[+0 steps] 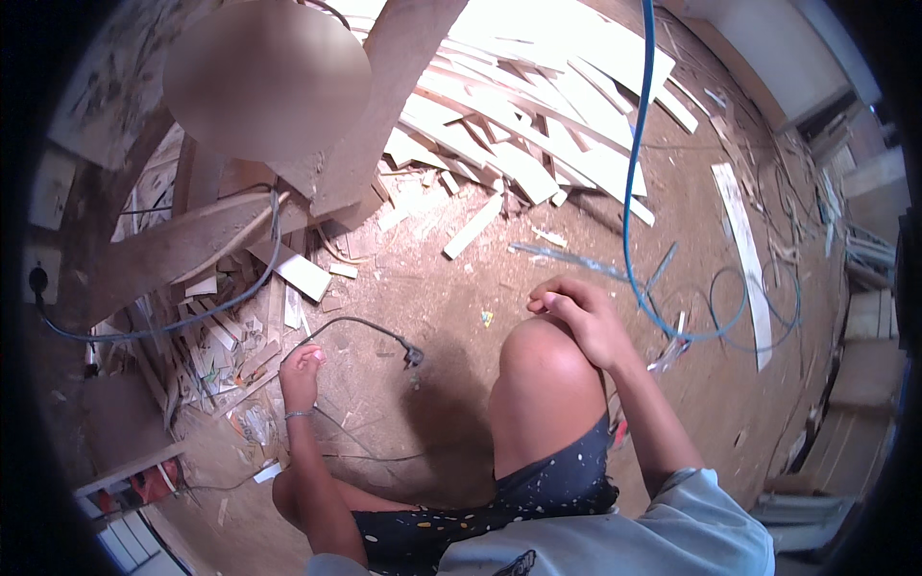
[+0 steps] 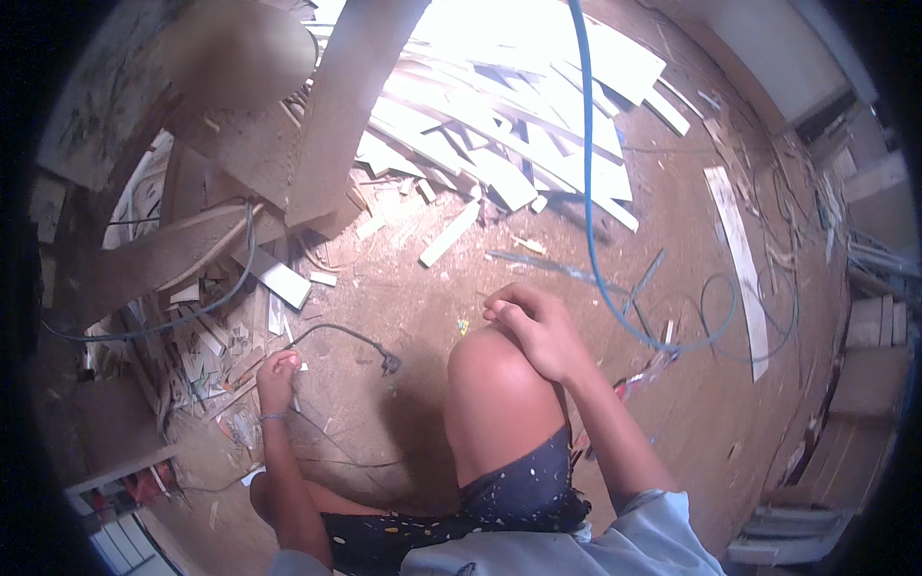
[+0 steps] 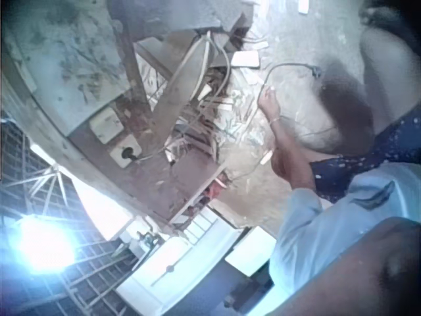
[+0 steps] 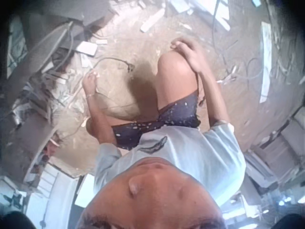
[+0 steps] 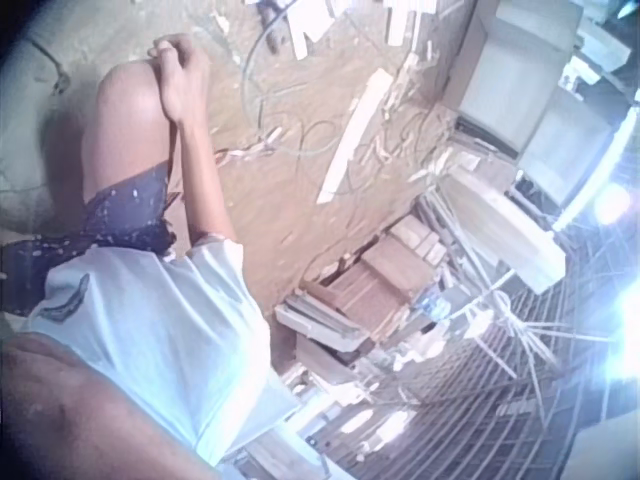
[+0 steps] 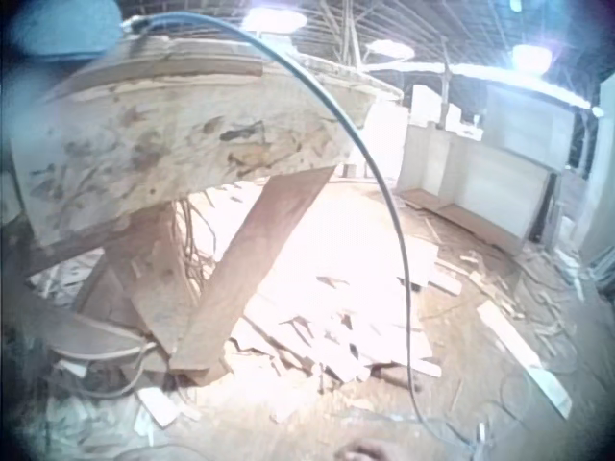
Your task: The person wipes a wooden board with a cloth, picks up a plastic bottle, and then moves to a workbench to hammer a nail into a wooden strip, measures a piece of wood with a tape measure, and aligns a white trim piece against a wooden frame.
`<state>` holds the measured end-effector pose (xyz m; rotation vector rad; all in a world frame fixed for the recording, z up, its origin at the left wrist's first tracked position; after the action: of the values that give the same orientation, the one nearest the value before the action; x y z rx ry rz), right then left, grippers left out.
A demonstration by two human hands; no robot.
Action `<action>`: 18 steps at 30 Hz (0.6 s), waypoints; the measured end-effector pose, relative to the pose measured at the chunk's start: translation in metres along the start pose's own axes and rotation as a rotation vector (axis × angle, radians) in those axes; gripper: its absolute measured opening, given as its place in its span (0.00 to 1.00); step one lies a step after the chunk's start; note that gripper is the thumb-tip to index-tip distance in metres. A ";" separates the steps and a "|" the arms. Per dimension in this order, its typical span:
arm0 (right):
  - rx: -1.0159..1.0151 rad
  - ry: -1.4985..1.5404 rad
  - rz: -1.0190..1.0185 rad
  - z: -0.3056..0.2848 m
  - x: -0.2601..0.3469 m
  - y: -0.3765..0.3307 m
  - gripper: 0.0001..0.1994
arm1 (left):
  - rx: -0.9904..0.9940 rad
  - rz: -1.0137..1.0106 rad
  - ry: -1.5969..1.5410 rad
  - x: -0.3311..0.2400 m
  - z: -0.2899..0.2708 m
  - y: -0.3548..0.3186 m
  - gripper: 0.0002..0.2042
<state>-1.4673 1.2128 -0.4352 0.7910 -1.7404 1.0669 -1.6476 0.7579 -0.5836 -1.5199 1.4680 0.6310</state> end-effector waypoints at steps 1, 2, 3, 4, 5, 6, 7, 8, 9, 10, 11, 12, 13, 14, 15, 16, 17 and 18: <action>0.024 0.020 0.009 -0.007 -0.011 0.020 0.14 | 0.003 0.055 -0.003 -0.008 0.010 -0.003 0.06; 0.016 0.066 0.026 -0.015 -0.024 0.037 0.14 | 0.013 0.064 -0.017 -0.013 0.024 -0.009 0.06; 0.003 0.117 0.044 -0.023 -0.035 0.051 0.14 | 0.029 0.077 -0.028 -0.020 0.041 -0.015 0.07; -0.009 0.170 0.060 -0.029 -0.043 0.065 0.14 | 0.041 0.093 -0.036 -0.026 0.052 -0.019 0.07; -0.015 0.163 0.129 -0.036 -0.052 0.073 0.12 | 0.097 0.018 -0.077 -0.024 0.060 -0.022 0.08; 0.001 0.045 0.195 -0.042 -0.081 0.081 0.12 | 0.101 -0.004 -0.032 -0.044 0.060 -0.026 0.08; -0.006 -0.075 0.270 -0.055 -0.129 0.085 0.12 | 0.131 -0.024 0.012 -0.066 0.068 -0.025 0.07; -0.170 -0.388 0.103 -0.074 -0.180 0.081 0.14 | 0.167 -0.041 0.055 -0.089 0.078 -0.020 0.08; -0.330 -0.694 -0.070 -0.091 -0.224 0.071 0.16 | 0.200 -0.091 0.157 -0.106 0.076 -0.009 0.10; -0.438 -0.678 0.056 -0.117 -0.262 0.063 0.20 | 0.200 -0.007 0.217 -0.131 0.078 0.004 0.10; -0.536 -0.664 0.181 -0.145 -0.287 0.062 0.23 | 0.198 0.073 0.273 -0.159 0.081 0.014 0.11; -0.603 -0.784 0.260 -0.169 -0.287 0.059 0.25 | 0.170 0.081 0.339 -0.180 0.079 0.017 0.12; -0.683 -0.908 0.349 -0.200 -0.286 0.053 0.27 | 0.156 0.098 0.400 -0.205 0.082 0.024 0.14; -0.707 -0.897 0.495 -0.232 -0.303 0.053 0.34 | 0.142 0.099 0.419 -0.228 0.094 0.032 0.14; -0.723 -0.877 0.644 -0.257 -0.322 0.053 0.41 | 0.127 0.100 0.446 -0.249 0.106 0.040 0.14; -0.639 -0.845 0.713 -0.272 -0.330 0.055 0.47 | 0.111 0.096 0.470 -0.266 0.119 0.046 0.14; -0.551 -0.815 0.776 -0.288 -0.333 0.059 0.53 | 0.125 0.142 0.573 -0.284 0.140 0.051 0.15; -0.461 -0.785 0.837 -0.302 -0.339 0.062 0.59 | 0.156 0.128 0.578 -0.297 0.163 0.057 0.15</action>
<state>-1.2815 1.5312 -0.7071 0.1385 -3.0035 0.8160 -1.7151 1.0533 -0.4213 -1.5646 2.0069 0.1367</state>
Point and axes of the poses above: each hand's wrist, its own y-axis towards the middle knuckle, its own z-axis out of the palm, x = y × z, the point moved 4 cm from there along y, towards the middle knuckle, and after that the axes turned 4 degrees about -x, right-handed, at the moved point
